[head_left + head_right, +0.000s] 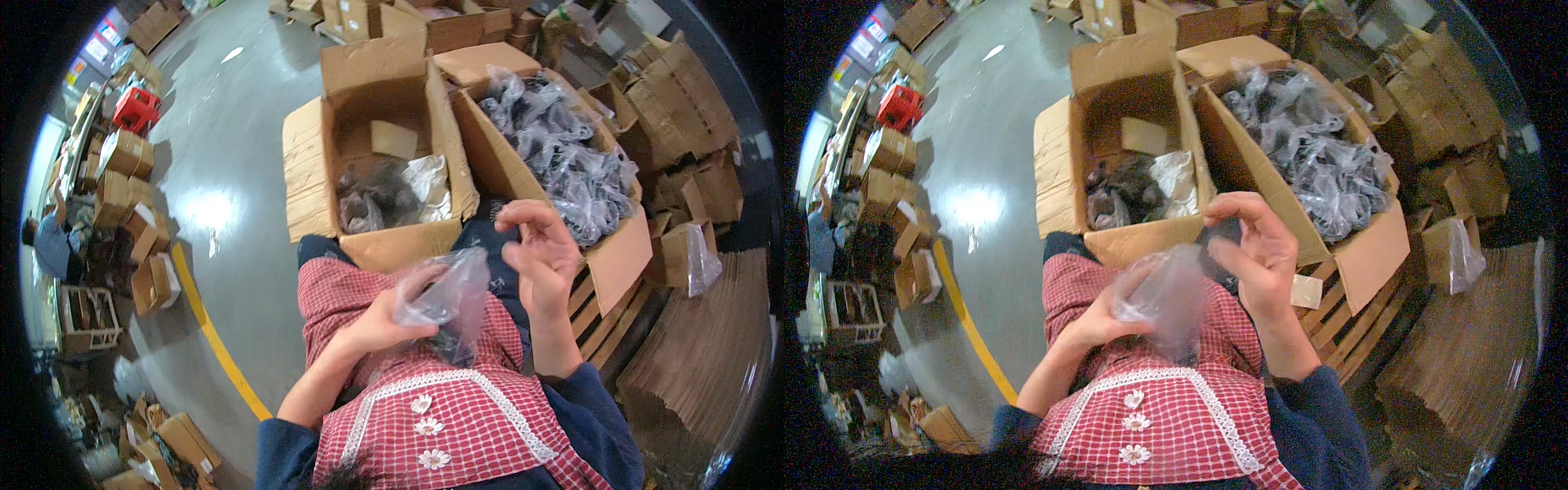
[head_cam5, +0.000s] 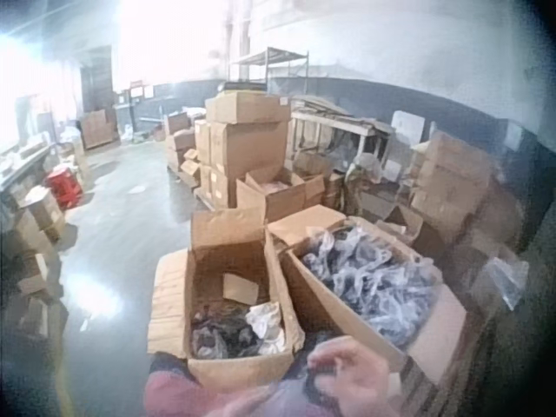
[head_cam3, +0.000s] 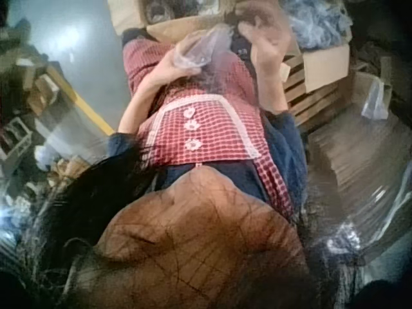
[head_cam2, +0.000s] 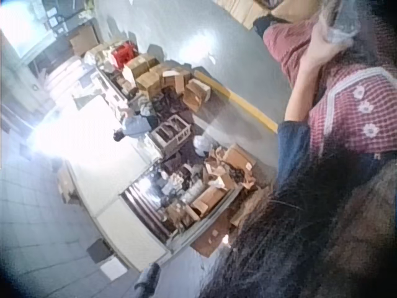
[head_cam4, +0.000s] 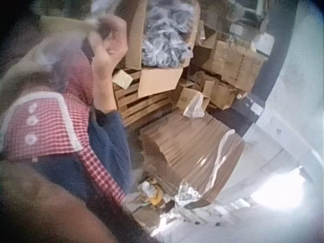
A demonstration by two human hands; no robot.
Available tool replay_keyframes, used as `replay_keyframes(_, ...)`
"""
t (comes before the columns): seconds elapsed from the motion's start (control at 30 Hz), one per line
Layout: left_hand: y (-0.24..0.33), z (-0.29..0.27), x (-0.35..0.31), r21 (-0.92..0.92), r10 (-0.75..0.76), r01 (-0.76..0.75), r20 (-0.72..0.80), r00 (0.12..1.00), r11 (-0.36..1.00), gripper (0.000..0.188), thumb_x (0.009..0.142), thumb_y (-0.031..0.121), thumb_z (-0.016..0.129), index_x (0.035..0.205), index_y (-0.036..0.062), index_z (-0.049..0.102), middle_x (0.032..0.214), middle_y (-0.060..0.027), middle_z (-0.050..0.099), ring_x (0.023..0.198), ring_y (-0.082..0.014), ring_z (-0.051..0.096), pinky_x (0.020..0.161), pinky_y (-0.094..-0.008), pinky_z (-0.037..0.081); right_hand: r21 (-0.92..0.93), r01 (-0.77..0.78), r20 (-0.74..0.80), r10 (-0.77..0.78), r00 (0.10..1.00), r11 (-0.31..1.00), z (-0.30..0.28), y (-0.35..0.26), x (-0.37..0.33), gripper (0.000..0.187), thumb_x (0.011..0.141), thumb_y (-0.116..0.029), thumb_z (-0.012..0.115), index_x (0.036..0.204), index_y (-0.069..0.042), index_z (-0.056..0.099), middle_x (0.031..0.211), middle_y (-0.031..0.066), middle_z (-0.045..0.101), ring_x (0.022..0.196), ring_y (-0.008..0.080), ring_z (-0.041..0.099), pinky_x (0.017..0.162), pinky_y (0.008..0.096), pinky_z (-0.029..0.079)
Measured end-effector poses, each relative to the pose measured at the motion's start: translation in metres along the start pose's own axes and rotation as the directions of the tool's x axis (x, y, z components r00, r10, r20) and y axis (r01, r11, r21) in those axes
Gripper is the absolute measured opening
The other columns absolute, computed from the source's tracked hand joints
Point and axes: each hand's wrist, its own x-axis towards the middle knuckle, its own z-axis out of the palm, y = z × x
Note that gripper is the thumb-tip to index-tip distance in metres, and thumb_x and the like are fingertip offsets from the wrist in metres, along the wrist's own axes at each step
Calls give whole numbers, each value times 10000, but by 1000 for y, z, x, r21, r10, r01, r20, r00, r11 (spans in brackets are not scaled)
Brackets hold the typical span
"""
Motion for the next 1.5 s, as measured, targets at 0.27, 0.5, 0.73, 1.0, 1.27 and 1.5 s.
replay_keyframes(0.27, 7, 20, -6, -285, -147, 73, -248, 957, 956, 320, 989, 62, 580, 1299, -14, 575, 1137, -52, 649, 1030, -120, 592, 921, -277, 468, -325, -146, 706, 342, 620, 934, -12, 21, -33, 964, 786, -392, 807, 1506, 17, 314, 1489, 230, 394, 1407, 361, 354, 1149, 467, 315)
replay_keyframes(0.5, 54, 42, 51, 132, 21, 16, -279, 960, 991, 182, 956, 33, 523, 1098, 18, 637, 966, -125, 698, 909, -249, 679, 827, -325, 508, -378, 29, 610, 226, 760, 925, 5, 70, -41, 430, 850, -288, 746, 1132, 0, 597, 1065, 180, 680, 1030, 324, 645, 906, 409, 504)
replay_keyframes(0.73, 64, 33, 83, 504, 328, -252, -66, 943, 826, 218, 855, 32, 644, 1069, 46, 679, 995, -135, 700, 1026, -328, 646, 923, -414, 476, -438, 173, 556, 115, 823, 882, -23, 98, -5, 292, 814, -242, 709, 1034, -61, 643, 969, 174, 696, 930, 351, 678, 749, 431, 534)
replay_keyframes(1.0, 2, -14, 73, -155, -244, 193, -469, 849, 969, 281, 951, 18, 577, 1229, -21, 584, 1151, -87, 670, 1161, -163, 589, 991, -296, 451, -653, -90, -200, -57, 978, 752, -135, 84, 124, 199, 849, -132, 763, 1014, -27, 725, 920, 29, 721, 796, 110, 647, 732, 307, 535)
replay_keyframes(1.27, -95, -36, 62, 52, -301, 395, -558, 773, 917, 230, 956, 61, 580, 1180, 16, 609, 1038, -95, 719, 1008, -182, 678, 888, -291, 507, -769, 7, -292, -360, 886, 640, -280, 115, 306, 238, 889, -199, 718, 1062, -36, 733, 933, 58, 751, 848, 150, 667, 801, 319, 512)
replay_keyframes(1.5, -120, -43, 72, 202, -457, 584, -447, 770, 786, 214, 945, 136, 604, 1132, 46, 658, 1043, -138, 718, 1034, -301, 689, 856, -390, 532, -971, 207, 212, 32, 977, 118, -317, 147, 413, 243, 859, -184, 690, 1066, -60, 724, 1017, 186, 722, 964, 355, 685, 873, 386, 528)
